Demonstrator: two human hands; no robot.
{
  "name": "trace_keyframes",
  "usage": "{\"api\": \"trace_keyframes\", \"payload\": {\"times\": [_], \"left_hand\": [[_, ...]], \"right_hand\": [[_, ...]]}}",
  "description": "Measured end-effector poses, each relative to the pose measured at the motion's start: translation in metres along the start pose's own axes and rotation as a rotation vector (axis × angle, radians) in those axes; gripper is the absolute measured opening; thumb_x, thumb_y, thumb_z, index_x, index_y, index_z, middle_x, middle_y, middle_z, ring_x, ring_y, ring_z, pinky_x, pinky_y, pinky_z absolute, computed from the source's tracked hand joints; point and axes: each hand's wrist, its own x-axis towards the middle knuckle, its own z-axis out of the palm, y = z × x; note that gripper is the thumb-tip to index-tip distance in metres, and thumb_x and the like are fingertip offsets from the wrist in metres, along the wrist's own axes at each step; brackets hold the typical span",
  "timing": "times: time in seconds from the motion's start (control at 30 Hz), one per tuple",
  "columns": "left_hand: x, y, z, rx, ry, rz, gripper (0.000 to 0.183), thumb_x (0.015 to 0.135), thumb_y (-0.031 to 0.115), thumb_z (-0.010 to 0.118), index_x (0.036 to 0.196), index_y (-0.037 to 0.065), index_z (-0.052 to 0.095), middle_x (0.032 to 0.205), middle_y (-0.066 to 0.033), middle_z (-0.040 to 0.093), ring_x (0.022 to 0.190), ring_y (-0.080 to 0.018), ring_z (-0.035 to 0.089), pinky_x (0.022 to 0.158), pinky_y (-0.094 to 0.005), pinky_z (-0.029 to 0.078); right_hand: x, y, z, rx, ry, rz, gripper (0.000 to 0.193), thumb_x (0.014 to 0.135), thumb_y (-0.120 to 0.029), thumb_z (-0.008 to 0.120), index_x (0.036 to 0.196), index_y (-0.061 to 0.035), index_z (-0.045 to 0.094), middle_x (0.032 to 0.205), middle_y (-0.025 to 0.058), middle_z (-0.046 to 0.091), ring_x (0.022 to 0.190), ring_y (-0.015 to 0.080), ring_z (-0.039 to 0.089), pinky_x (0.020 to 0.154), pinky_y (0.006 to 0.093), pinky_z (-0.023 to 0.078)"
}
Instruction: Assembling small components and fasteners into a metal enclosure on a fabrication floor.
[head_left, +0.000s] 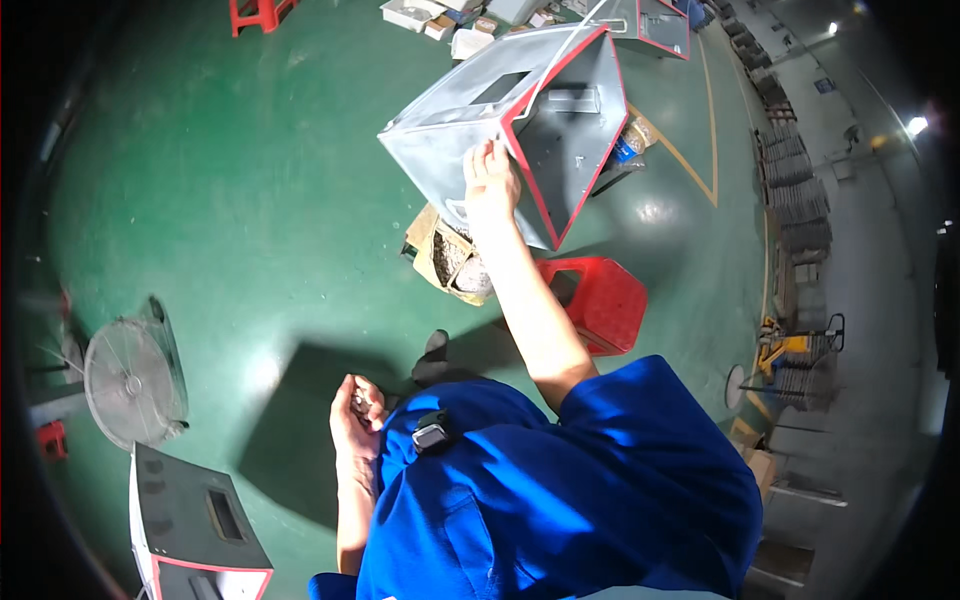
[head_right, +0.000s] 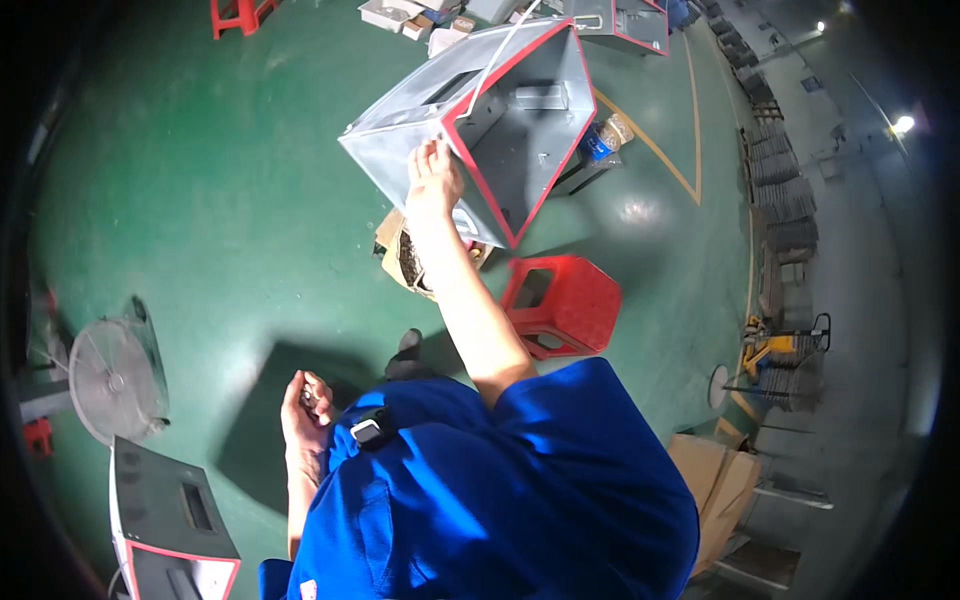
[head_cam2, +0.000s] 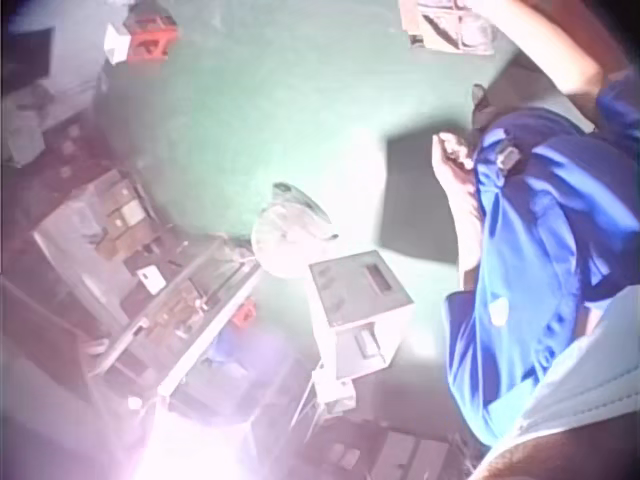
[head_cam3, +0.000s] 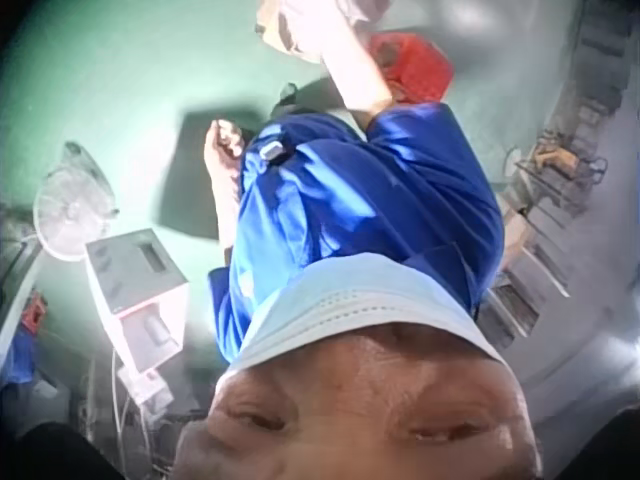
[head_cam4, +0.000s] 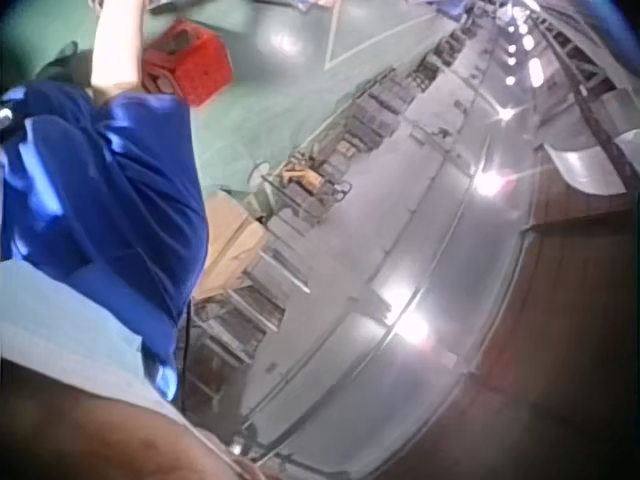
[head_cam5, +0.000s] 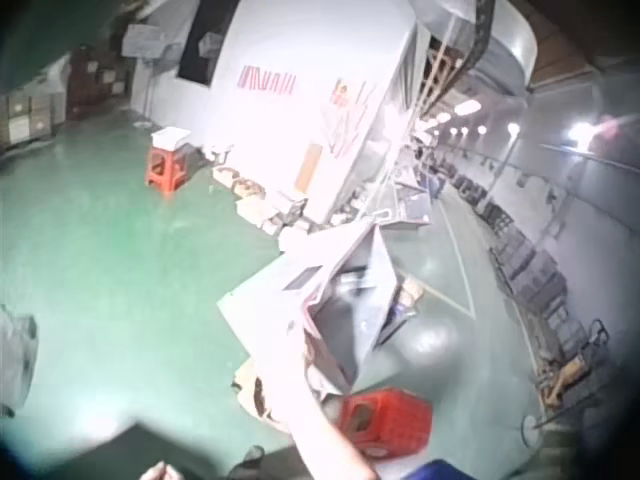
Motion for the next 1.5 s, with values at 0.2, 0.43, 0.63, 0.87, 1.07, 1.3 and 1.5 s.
{"api": "trace_keyframes", "payload": {"times": [0.2,0.43,0.63,0.87,1.07,1.3,1.5], "left_hand": [[0.01,-0.024,0.045,0.055,-0.099,-0.084,0.027,0.093,0.028,0.045,0.087,0.004,0.055,0.065,-0.004,0.053,0.046,-0.0098,0.043,0.034,-0.0206,0.028],[0.035,-0.071,0.123,0.298,-0.271,-0.07,0.024,0.096,0.022,0.044,0.093,0.001,0.055,0.063,-0.0038,0.052,0.043,-0.0076,0.039,0.034,-0.0194,0.025],[0.053,-0.11,0.167,0.498,-0.294,-0.13,0.028,0.097,0.027,0.042,0.092,0.002,0.055,0.061,-0.0049,0.054,0.039,-0.0073,0.039,0.033,-0.0186,0.025],[0.082,-0.132,0.211,0.663,-0.225,-0.222,0.051,0.098,0.045,0.032,0.089,0.001,0.057,0.062,-0.0081,0.057,0.039,-0.0085,0.041,0.033,-0.0194,0.028],[0.11,-0.155,0.24,0.621,-0.172,-0.33,0.056,0.094,0.055,0.032,0.086,0.006,0.056,0.056,-0.0012,0.051,0.04,-0.008,0.043,0.033,-0.0207,0.026],[0.125,-0.165,0.247,0.647,-0.312,-0.394,0.051,0.095,0.054,0.029,0.078,0.011,0.051,0.054,-0.0015,0.049,0.039,-0.0087,0.041,0.035,-0.0219,0.024],[0.13,-0.178,0.25,0.484,-0.191,-0.391,0.048,0.096,0.052,0.031,0.081,0.012,0.054,0.054,0.0003,0.049,0.039,-0.0111,0.042,0.035,-0.0233,0.024]], "right_hand": [[-0.067,-0.033,-0.016,-0.253,-0.083,0.199,0.037,0.086,-0.028,0.06,0.107,0.0022,0.056,0.095,0.0111,0.059,0.086,0.0184,0.059,0.079,0.0314,0.05],[-0.14,-0.126,-0.052,-0.822,-0.604,0.362,0.013,0.089,-0.013,0.055,0.088,0.0,0.06,0.078,0.0054,0.061,0.075,0.0121,0.057,0.074,0.0266,0.046],[-0.134,-0.181,-0.058,-1.279,-1.008,0.154,0.017,0.077,-0.012,0.071,0.081,-0.0027,0.057,0.072,0.0041,0.056,0.068,0.0125,0.056,0.061,0.0278,0.045],[-0.092,-0.216,-0.052,-1.556,-1.129,-0.139,0.026,0.068,-0.021,0.072,0.077,-0.0065,0.053,0.072,0.0059,0.053,0.07,0.0239,0.055,0.067,0.0357,0.046],[-0.075,-0.234,-0.071,-1.816,-1.226,-0.419,0.02,0.071,-0.025,0.065,0.081,-0.0101,0.055,0.076,0.0051,0.051,0.081,0.0233,0.054,0.079,0.0378,0.043],[-0.064,-0.248,-0.065,-1.883,-1.184,-0.28,0.02,0.073,-0.023,0.062,0.083,-0.0064,0.058,0.082,0.0049,0.055,0.09,0.0235,0.053,0.086,0.0386,0.04],[-0.047,-0.244,-0.085,-1.74,-1.31,-0.309,0.015,0.071,-0.018,0.062,0.081,-0.0086,0.057,0.088,0.006,0.058,0.091,0.0263,0.054,0.085,0.0408,0.041]]}}
